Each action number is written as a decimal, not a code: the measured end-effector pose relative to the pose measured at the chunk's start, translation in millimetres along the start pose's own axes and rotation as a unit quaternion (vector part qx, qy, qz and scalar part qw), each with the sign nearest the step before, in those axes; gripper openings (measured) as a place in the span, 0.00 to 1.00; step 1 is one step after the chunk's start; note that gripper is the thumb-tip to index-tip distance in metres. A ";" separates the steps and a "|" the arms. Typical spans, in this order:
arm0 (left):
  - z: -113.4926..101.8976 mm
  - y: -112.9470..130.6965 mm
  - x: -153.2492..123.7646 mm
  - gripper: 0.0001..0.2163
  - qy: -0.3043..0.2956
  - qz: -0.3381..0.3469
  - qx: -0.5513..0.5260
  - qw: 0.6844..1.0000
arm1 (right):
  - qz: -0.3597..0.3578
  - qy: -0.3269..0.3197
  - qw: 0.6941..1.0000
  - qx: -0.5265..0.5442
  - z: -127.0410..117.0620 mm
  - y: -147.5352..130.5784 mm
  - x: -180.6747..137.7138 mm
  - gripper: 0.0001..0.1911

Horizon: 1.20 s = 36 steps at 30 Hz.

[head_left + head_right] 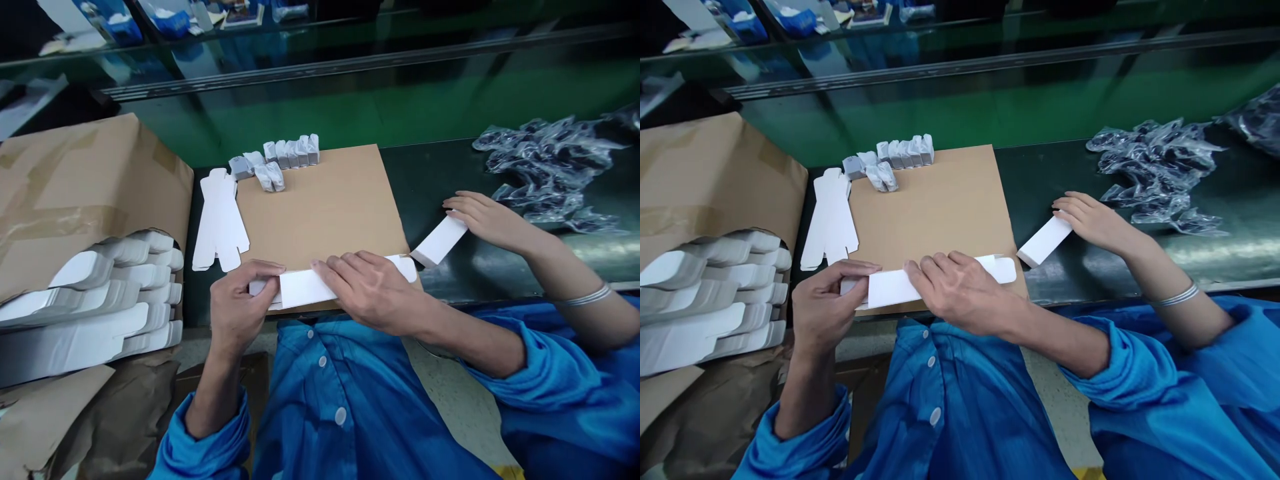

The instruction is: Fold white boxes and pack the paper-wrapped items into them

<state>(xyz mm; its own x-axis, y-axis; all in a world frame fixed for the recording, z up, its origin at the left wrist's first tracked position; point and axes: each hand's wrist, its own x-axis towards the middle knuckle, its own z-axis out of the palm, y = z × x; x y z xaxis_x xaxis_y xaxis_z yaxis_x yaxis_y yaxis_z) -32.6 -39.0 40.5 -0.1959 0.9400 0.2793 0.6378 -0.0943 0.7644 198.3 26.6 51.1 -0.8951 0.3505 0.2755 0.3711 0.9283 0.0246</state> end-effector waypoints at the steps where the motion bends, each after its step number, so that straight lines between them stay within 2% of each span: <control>1: -2.4 1.2 1.3 0.05 -0.001 -0.008 -0.019 1.000 | 0.003 0.004 1.000 0.004 -0.1 2.0 -1.2 0.21; 3: -5.3 5.3 1.8 0.08 0.036 -0.033 -0.082 0.995 | 0.040 0.021 0.999 0.010 1.2 8.1 -3.2 0.21; 6: 5.5 16.0 -6.3 0.19 0.152 -0.013 -0.199 0.968 | 0.147 0.088 0.985 0.000 8.5 12.6 -2.7 0.23; 7: 14.2 20.4 -10.7 0.22 0.162 0.007 -0.223 0.961 | 0.176 0.113 0.978 -0.004 12.1 10.2 -1.4 0.24; 8: 24.7 24.8 -15.2 0.26 0.148 0.019 -0.233 0.961 | 0.189 0.127 0.974 -0.003 15.6 5.3 0.2 0.24; 10: 46.6 31.1 -21.2 0.33 0.116 0.010 -0.226 0.967 | 0.177 0.123 0.976 0.028 20.5 -9.5 3.4 0.24; 13: 64.9 29.6 -18.1 0.34 0.141 -0.069 -0.186 0.970 | 0.114 0.062 0.976 0.174 16.4 -27.6 5.5 0.27; 14: 65.0 26.4 -14.8 0.32 0.141 -0.087 -0.174 0.971 | 0.110 0.044 0.963 0.241 12.1 -28.7 6.0 0.29; 16: 59.1 19.6 -7.7 0.29 0.099 -0.085 -0.155 0.979 | 0.153 0.053 0.922 0.353 2.7 -22.9 8.5 0.31; 18: 50.5 15.8 -2.9 0.27 0.057 -0.040 -0.138 0.988 | 0.190 0.098 0.883 0.419 -3.9 -11.4 13.3 0.24; 20: 43.8 16.0 -1.5 0.23 0.034 0.012 -0.121 0.992 | 0.160 0.126 0.867 0.454 -5.8 -0.4 18.8 0.16; 22: 40.1 17.5 -3.3 0.17 0.016 0.037 -0.099 0.994 | 0.103 0.106 0.854 0.499 -4.9 8.1 23.0 0.12; 23: 39.1 18.0 -4.7 0.15 0.003 0.033 -0.091 0.995 | 0.109 0.101 0.838 0.525 -4.2 11.7 24.6 0.11; 25: 38.4 17.7 -7.7 0.14 -0.027 0.000 -0.086 0.996 | 0.182 0.136 0.781 0.581 -2.8 18.9 27.7 0.09; 27: 38.4 17.4 -9.4 0.14 -0.051 -0.031 -0.094 0.994 | 0.272 0.201 0.701 0.627 -1.4 26.2 32.4 0.12; 29: 38.4 18.8 -9.0 0.14 -0.060 -0.031 -0.087 0.994 | 0.300 0.194 0.646 0.675 0.1 31.7 38.7 0.17; 31: 37.8 21.8 -7.0 0.14 -0.052 -0.005 -0.058 0.997 | 0.273 0.113 0.624 0.723 1.2 33.7 44.5 0.20; 33: 37.2 24.5 -4.9 0.14 -0.042 0.018 -0.023 0.999 | 0.241 0.052 0.623 0.742 1.3 31.7 47.6 0.19; 36: 39.7 24.4 -4.2 0.16 -0.028 0.030 0.021 0.999 | 0.221 0.051 0.645 0.729 0.6 25.4 47.4 0.16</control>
<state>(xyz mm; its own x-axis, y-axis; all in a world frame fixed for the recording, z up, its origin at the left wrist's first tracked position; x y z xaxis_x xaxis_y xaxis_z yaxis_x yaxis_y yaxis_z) 13.4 -32.2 35.0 -0.1152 0.9504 0.2891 0.6786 -0.1372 0.7216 165.1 66.9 64.2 -0.7335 0.6796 0.0092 -0.1092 -0.1044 -0.9885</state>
